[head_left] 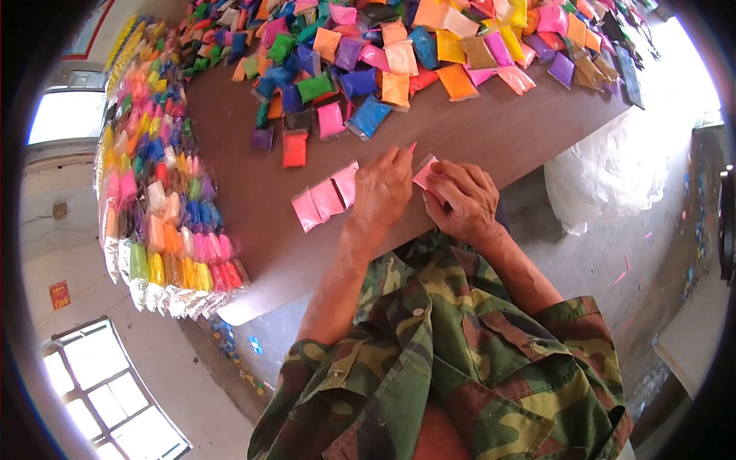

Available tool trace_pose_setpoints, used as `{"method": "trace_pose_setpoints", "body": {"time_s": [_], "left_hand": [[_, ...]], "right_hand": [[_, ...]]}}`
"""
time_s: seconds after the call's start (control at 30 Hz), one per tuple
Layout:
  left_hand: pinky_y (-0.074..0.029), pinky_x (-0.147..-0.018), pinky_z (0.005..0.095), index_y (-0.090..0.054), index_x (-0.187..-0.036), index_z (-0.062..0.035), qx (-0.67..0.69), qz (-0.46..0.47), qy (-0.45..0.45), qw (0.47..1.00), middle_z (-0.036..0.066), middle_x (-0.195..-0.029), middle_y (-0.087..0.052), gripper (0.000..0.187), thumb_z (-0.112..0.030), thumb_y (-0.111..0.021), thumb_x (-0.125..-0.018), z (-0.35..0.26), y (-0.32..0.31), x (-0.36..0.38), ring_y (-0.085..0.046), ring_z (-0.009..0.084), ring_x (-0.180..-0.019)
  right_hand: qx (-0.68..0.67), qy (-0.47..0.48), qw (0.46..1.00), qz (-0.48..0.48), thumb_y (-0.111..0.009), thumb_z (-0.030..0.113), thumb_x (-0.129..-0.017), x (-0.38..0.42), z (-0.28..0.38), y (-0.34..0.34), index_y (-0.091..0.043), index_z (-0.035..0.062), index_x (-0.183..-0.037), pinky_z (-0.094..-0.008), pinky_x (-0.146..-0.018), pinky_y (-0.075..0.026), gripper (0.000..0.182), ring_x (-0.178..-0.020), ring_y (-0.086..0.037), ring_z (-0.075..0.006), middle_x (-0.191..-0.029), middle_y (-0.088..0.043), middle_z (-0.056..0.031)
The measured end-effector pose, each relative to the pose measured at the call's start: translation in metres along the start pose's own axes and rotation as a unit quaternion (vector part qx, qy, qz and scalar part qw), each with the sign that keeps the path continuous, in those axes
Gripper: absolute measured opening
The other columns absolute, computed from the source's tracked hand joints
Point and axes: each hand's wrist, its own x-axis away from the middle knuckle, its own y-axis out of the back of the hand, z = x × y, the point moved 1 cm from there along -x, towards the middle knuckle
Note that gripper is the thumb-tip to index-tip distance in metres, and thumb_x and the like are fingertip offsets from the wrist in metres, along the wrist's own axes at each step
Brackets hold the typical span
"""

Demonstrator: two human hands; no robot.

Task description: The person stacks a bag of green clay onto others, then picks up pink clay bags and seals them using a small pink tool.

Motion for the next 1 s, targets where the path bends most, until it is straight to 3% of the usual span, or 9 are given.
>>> {"method": "trace_pose_setpoints", "body": {"time_s": [0.27,0.57,0.77,1.0], "left_hand": [[-0.057,-0.07,0.0459,-0.065,-0.098,-0.0047,0.053,0.012,0.03,0.998,0.013,-0.088,-0.065,0.006,-0.003,-0.069,-0.094,-0.023,0.016,0.012,-0.07,0.0379,-0.083],[-0.055,-0.067,0.0486,-0.058,-0.091,-0.0054,-0.004,0.026,-0.044,0.999,0.013,-0.088,-0.062,0.009,-0.004,-0.066,-0.093,-0.013,0.0,0.0,-0.068,0.0387,-0.079],[-0.056,-0.067,0.0468,-0.059,-0.093,-0.0049,-0.008,0.004,-0.007,1.0,0.013,-0.089,-0.062,0.009,-0.005,-0.069,-0.094,-0.009,0.009,0.003,-0.069,0.0368,-0.081],[-0.056,-0.067,0.0457,-0.06,-0.094,-0.0049,-0.002,0.027,-0.031,0.999,0.012,-0.089,-0.061,0.009,-0.005,-0.069,-0.094,-0.008,0.001,0.014,-0.069,0.0343,-0.082]], "right_hand": [[-0.005,0.0,1.0,-0.005,-0.087,0.013,-0.071,-0.001,0.0,-0.001,-0.072,0.0144,-0.098,-0.0368,-0.076,-0.052,0.03,-0.096,-0.07,-0.025,-0.114,-0.072,-0.0024],[-0.01,0.0,1.0,-0.01,-0.087,0.012,-0.07,0.0,0.0,-0.003,-0.073,0.0139,-0.1,-0.037,-0.078,-0.053,0.033,-0.096,-0.07,-0.0254,-0.115,-0.073,-0.0026],[-0.01,-0.006,1.0,-0.013,-0.087,0.011,-0.069,0.002,-0.001,-0.002,-0.072,0.0136,-0.1,-0.0361,-0.076,-0.052,0.034,-0.095,-0.07,-0.0251,-0.114,-0.073,-0.0026],[-0.009,-0.007,1.0,-0.013,-0.088,0.012,-0.068,-0.002,-0.001,-0.002,-0.073,0.0138,-0.1,-0.0358,-0.076,-0.052,0.035,-0.094,-0.07,-0.0245,-0.113,-0.073,-0.0025]]}}
